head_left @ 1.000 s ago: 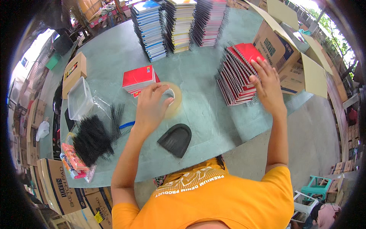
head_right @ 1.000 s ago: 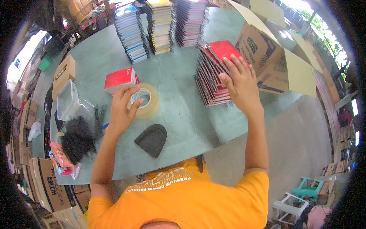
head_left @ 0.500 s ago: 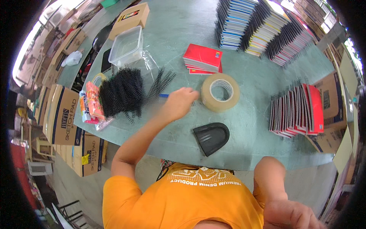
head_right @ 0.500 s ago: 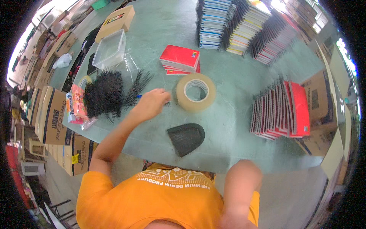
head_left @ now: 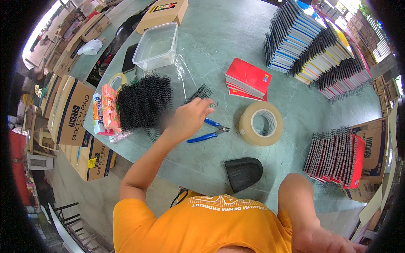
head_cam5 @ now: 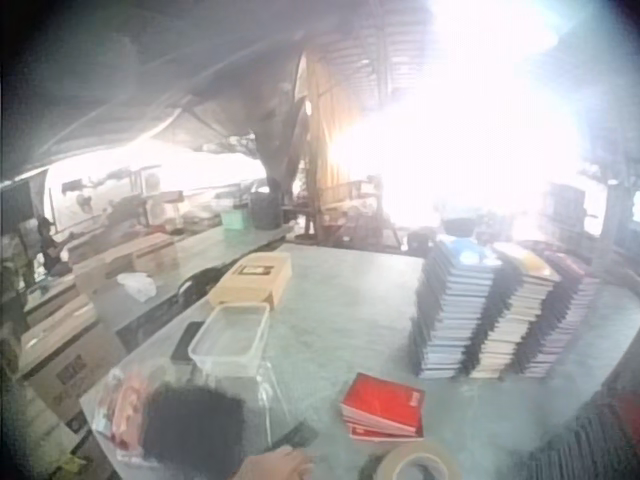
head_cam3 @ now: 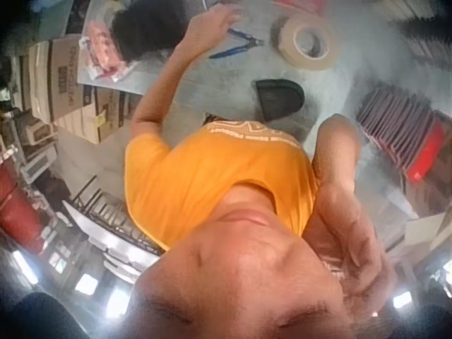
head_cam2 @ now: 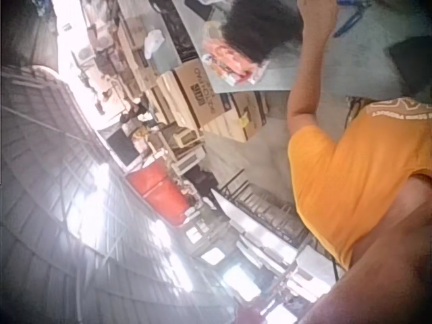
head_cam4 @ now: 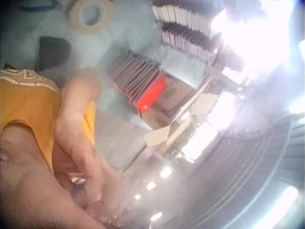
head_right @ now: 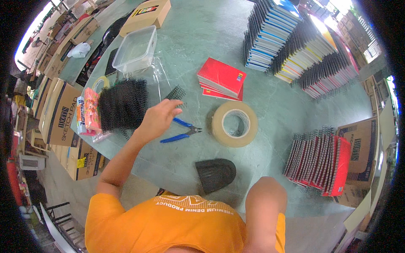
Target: The person binds notebooks by threading a spiral coil into pre-punched holes of a notebook cover and paper stack, using a small piece of dark material to help rotate the coil, and then cutting the excess coil with pliers.
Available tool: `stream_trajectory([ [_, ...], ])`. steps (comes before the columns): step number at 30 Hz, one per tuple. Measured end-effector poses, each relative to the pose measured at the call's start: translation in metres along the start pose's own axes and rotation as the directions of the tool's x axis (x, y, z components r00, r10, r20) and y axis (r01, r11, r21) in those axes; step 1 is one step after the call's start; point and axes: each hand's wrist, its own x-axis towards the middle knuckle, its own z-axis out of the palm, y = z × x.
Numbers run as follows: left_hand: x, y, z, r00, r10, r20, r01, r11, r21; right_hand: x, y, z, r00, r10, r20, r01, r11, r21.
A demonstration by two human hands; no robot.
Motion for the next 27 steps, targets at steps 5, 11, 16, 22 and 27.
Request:
stream_trajectory([
  [5, 0.011, -0.011, -0.032, 0.937, -0.306, 0.17, 0.343, 0.706, -0.62, -0.048, 0.089, -0.047, 0.552, 0.729, 0.405, -0.381, 0.652, -0.655],
  [11, 0.018, -0.008, -0.043, 0.948, -0.189, 0.256, 0.313, 0.4, -0.861, -0.128, 0.225, -0.159, 0.488, 0.87, 0.071, 0.138, 0.004, -0.99],
  [16, 0.013, -0.006, -0.045, 0.961, -0.082, 0.265, 0.277, 0.302, -0.912, -0.134, 0.228, -0.177, 0.415, 0.9, 0.133, 0.206, 0.049, -0.977],
  [22, 0.008, 0.004, -0.041, 0.963, 0.073, 0.26, 0.224, 0.318, -0.921, -0.079, 0.19, -0.166, 0.489, 0.87, 0.059, 0.074, 0.026, -0.997],
  [27, 0.019, 0.03, -0.04, 0.906, -0.036, 0.422, 0.38, 0.508, -0.773, -0.074, 0.137, -0.159, 0.384, 0.921, 0.065, -0.029, 0.082, -0.996],
])
